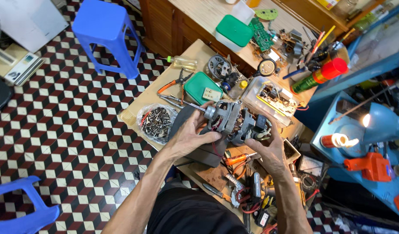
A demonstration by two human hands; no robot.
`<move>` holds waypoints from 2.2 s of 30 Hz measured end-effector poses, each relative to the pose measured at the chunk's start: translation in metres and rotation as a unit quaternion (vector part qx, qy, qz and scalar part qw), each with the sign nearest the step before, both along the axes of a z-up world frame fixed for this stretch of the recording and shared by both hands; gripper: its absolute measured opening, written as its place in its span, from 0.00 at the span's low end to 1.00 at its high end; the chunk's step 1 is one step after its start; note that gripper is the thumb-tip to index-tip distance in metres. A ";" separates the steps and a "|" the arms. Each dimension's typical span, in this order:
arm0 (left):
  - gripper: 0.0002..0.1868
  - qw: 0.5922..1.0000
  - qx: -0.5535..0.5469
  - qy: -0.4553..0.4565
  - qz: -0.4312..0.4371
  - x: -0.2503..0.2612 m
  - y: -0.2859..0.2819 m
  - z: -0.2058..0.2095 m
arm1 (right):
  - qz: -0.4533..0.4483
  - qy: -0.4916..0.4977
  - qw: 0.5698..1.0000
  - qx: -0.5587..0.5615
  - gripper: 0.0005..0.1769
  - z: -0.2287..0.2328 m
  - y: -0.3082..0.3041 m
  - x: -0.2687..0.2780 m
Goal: The person is repairing an electrical motor on a cluttered workbench. They use a screwdriver to tighten screws on the motor housing and a power drill to rotate the motor shaft, testing its movement.
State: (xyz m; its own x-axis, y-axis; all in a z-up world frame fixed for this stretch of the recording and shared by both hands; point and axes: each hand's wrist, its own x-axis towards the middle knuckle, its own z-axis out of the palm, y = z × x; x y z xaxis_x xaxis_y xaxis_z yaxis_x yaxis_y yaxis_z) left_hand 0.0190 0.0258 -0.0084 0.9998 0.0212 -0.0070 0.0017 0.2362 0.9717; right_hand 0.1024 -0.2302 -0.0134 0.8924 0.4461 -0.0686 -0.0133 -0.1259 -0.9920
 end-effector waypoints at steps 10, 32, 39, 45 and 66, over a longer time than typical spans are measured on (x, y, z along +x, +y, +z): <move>0.32 0.776 0.584 0.211 -0.112 -0.021 0.024 0.110 | -0.046 0.037 0.998 -0.006 0.53 0.003 0.011 -0.014; 0.61 0.810 0.505 -0.146 -0.261 0.055 0.057 0.062 | -0.048 -0.032 0.995 -0.081 0.57 0.012 0.026 -0.026; 0.58 0.820 0.499 -0.175 -0.218 0.052 0.054 0.058 | -0.060 0.021 0.997 -0.043 0.57 0.012 0.029 -0.029; 0.54 0.821 0.496 -0.193 -0.205 0.056 0.052 0.048 | -0.040 -0.027 0.997 -0.058 0.55 0.015 0.029 -0.027; 0.50 0.822 0.477 -0.157 -0.268 0.064 0.052 0.055 | -0.035 -0.020 0.999 -0.017 0.55 0.014 0.031 -0.030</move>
State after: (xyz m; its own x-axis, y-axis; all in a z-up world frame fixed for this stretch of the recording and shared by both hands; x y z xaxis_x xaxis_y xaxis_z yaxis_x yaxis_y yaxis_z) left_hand 0.0830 0.0779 0.0464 0.8172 -0.5760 0.0177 -0.4285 -0.5869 0.6870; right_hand 0.0729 -0.1992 0.0007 0.9239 0.3798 -0.0468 0.0153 -0.1588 -0.9872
